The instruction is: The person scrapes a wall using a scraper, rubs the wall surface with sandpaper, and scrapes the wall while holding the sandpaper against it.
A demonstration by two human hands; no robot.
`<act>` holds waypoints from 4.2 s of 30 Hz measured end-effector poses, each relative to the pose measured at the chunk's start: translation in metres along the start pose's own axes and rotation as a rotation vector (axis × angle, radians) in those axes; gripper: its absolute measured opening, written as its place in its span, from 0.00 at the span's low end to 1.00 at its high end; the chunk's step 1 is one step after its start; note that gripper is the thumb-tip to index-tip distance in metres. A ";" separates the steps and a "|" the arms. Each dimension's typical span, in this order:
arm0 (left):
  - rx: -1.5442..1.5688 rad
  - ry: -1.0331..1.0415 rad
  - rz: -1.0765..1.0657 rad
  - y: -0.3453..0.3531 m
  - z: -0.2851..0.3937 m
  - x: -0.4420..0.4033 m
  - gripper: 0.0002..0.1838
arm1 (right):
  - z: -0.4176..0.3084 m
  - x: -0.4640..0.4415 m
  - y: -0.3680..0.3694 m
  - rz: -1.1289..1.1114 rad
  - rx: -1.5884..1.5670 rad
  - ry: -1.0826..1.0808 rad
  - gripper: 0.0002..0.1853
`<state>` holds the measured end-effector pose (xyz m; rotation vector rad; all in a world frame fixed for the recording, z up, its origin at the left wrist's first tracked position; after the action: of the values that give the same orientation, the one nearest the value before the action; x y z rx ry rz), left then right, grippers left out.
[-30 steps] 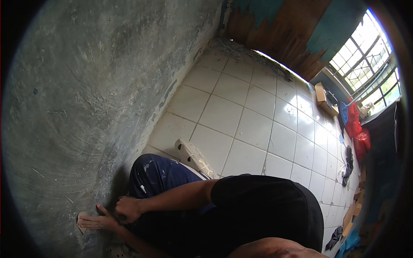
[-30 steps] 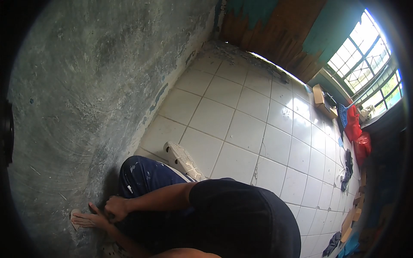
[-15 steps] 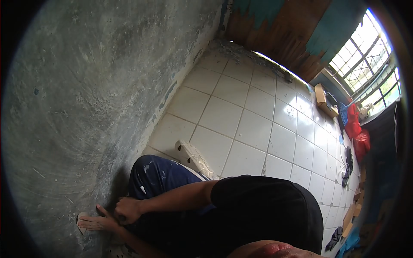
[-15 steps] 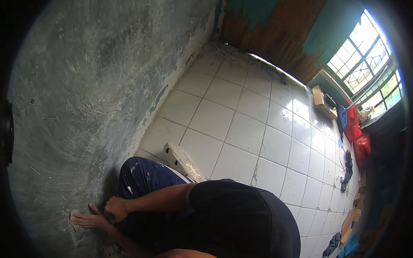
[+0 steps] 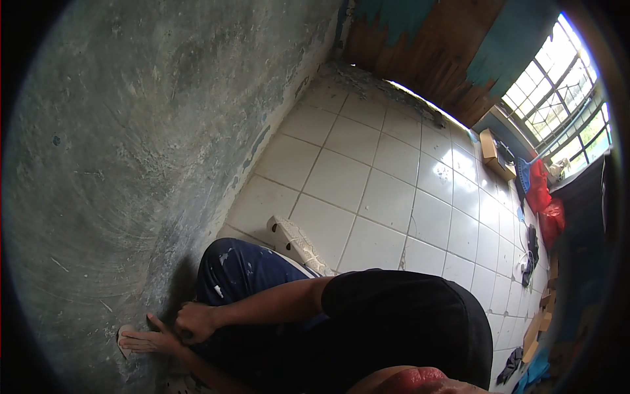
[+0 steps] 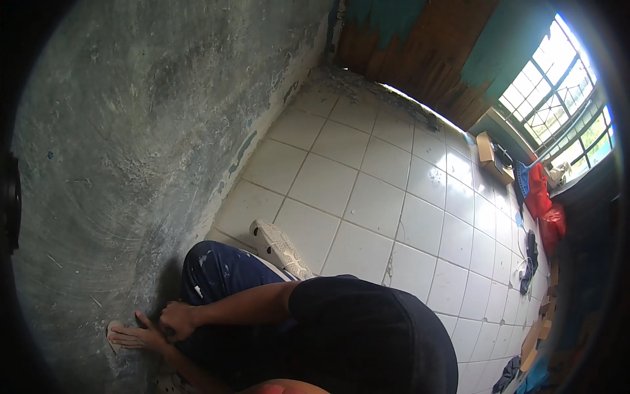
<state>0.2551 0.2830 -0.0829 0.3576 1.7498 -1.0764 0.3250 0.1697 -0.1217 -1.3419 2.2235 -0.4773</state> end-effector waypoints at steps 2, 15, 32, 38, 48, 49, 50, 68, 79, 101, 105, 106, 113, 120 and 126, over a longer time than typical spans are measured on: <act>0.003 -0.002 0.001 0.000 0.000 0.000 0.53 | 0.001 0.000 0.001 -0.005 0.003 -0.001 0.11; 0.005 0.003 0.024 0.000 0.000 0.001 0.53 | -0.005 0.001 -0.006 0.023 0.005 -0.018 0.12; -0.001 0.028 0.060 -0.002 0.001 0.000 0.52 | -0.004 0.001 -0.003 -0.013 0.017 -0.010 0.11; -0.048 0.000 0.068 0.004 -0.004 0.004 0.51 | -0.028 0.012 -0.042 0.151 -0.267 -0.132 0.12; -0.003 0.071 0.062 -0.016 0.014 -0.001 0.48 | -0.095 0.059 -0.200 0.550 -0.871 -0.271 0.10; -0.004 0.070 0.059 -0.019 0.015 -0.003 0.48 | -0.106 0.071 -0.219 0.596 -0.892 -0.326 0.11; 0.027 0.030 0.012 -0.019 0.014 -0.007 0.48 | -0.126 0.087 -0.242 0.616 -0.943 -0.446 0.10; 0.003 0.041 0.016 -0.026 0.019 -0.012 0.44 | -0.281 0.182 -0.318 0.311 -0.641 -1.070 0.21; 0.044 0.036 0.040 -0.032 0.020 -0.013 0.39 | -0.286 0.190 -0.314 0.423 -0.764 -1.391 0.23; 0.072 0.027 0.052 -0.023 0.008 -0.002 0.41 | -0.284 0.178 -0.305 0.339 -0.775 -1.183 0.21; 0.061 0.020 0.069 -0.025 0.008 -0.005 0.42 | -0.285 0.180 -0.305 0.334 -0.769 -1.166 0.21; 0.066 0.018 0.093 -0.034 0.008 0.000 0.42 | -0.285 0.180 -0.305 0.332 -0.770 -1.161 0.21; 0.044 0.023 0.079 -0.020 0.006 -0.002 0.43 | -0.280 0.175 -0.302 0.328 -0.785 -1.155 0.20; 0.026 0.015 0.086 -0.016 0.002 -0.001 0.44 | -0.283 0.170 -0.300 0.322 -0.783 -1.125 0.20; 0.011 0.018 0.089 -0.013 0.001 0.001 0.45 | -0.279 0.167 -0.299 0.316 -0.808 -1.108 0.20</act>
<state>0.2465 0.2749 -0.0778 0.4487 1.7281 -1.0222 0.3125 -0.1035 0.2255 -1.0854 1.5655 1.1298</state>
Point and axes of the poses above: each hand's wrist, its own x-axis away from the middle knuckle, its own y-axis out of the palm, z = x × y, the point moved 10 cm from there along -x, towards the middle knuckle, and after that the axes turned 6 degrees about y, right-handed, at the moved point
